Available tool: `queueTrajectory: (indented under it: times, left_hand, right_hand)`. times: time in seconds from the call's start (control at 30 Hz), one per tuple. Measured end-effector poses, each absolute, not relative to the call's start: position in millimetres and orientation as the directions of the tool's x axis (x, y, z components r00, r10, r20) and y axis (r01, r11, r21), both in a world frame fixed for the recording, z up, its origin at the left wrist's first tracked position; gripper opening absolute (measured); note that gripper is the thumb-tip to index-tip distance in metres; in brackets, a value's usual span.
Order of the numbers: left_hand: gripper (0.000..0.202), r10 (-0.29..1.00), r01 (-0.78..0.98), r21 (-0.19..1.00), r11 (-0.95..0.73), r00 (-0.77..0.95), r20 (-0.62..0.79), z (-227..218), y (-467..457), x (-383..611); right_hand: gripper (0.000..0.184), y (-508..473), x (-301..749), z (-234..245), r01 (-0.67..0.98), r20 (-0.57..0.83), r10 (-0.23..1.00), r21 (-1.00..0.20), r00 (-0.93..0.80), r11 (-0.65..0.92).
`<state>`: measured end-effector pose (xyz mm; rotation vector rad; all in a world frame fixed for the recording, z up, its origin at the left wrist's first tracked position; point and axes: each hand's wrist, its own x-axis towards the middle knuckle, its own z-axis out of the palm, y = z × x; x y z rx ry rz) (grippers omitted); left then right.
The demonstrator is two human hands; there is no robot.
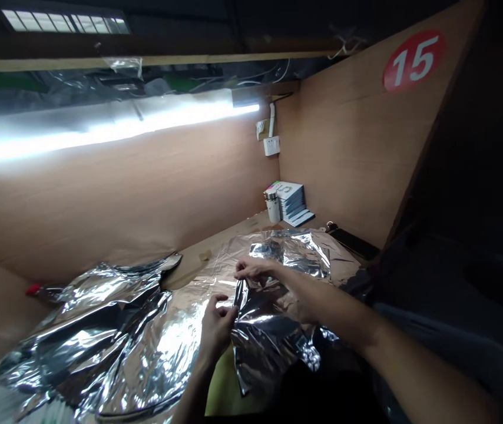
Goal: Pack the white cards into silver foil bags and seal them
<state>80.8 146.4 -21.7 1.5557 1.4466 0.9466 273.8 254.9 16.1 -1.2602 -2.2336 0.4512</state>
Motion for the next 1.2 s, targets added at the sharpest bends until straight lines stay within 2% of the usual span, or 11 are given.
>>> queueTrajectory:
  times: [0.23,0.37,0.47,0.57,0.7,0.77,0.83,0.9,0.97,1.1,1.2]
  left_hand:
    - [0.021,0.995,0.462,0.886,-0.023,0.094,-0.023,-25.0,147.3,60.5]
    - [0.027,0.986,0.510,0.860,-0.021,0.153,-0.066,-21.5,148.3,58.2]
    - [0.033,0.982,0.539,0.842,-0.021,0.170,-0.085,-18.0,142.1,57.8]
    - [0.038,0.964,0.552,0.834,0.014,0.215,-0.158,-18.5,129.2,45.5]
    - [0.042,0.906,0.553,0.827,-0.102,0.395,-0.153,-32.9,121.8,10.5]
    - [0.046,0.875,0.632,0.647,-0.426,0.470,0.116,-39.7,128.9,-2.3]
    - [0.056,0.693,0.649,0.256,-0.717,0.620,0.369,-40.0,140.9,-3.6]
    - [0.067,0.465,0.533,-0.090,-0.841,0.798,0.382,-32.6,154.0,6.7]
    - [0.073,0.296,0.371,-0.259,-0.892,0.911,0.287,-21.0,166.1,23.7]
    - [0.062,0.064,0.116,-0.268,-0.956,0.978,0.198,-5.9,183.7,53.8]
    - [0.046,0.093,0.101,-0.031,-0.994,0.976,0.195,-9.6,187.6,64.5]
  right_hand:
    - [0.056,230.1,311.4,-2.5,0.886,0.187,0.953,-0.359,-0.238,0.292]
    - [0.062,209.0,357.1,-0.4,0.912,0.082,0.973,-0.340,-0.214,0.229]
    - [0.084,165.7,382.8,10.8,0.849,0.152,0.913,-0.336,-0.378,0.408]
    - [0.107,101.7,401.8,2.0,0.618,0.173,0.676,-0.293,-0.716,0.729]
    - [0.074,41.1,419.3,-51.8,0.683,0.253,0.693,-0.142,-0.675,0.717]
    - [0.058,33.1,424.4,-77.7,0.737,0.338,0.722,-0.109,-0.604,0.668]
    - [0.050,34.9,428.8,-91.5,0.743,0.410,0.719,-0.135,-0.561,0.656]
    - [0.048,40.1,433.1,-92.6,0.714,0.457,0.707,-0.198,-0.539,0.672]
    - [0.050,43.7,437.4,-86.2,0.672,0.463,0.705,-0.270,-0.538,0.690]
    - [0.058,42.5,444.4,-76.5,0.654,0.440,0.707,-0.297,-0.553,0.696]
    - [0.060,38.3,445.0,-83.4,0.724,0.427,0.729,-0.215,-0.535,0.656]
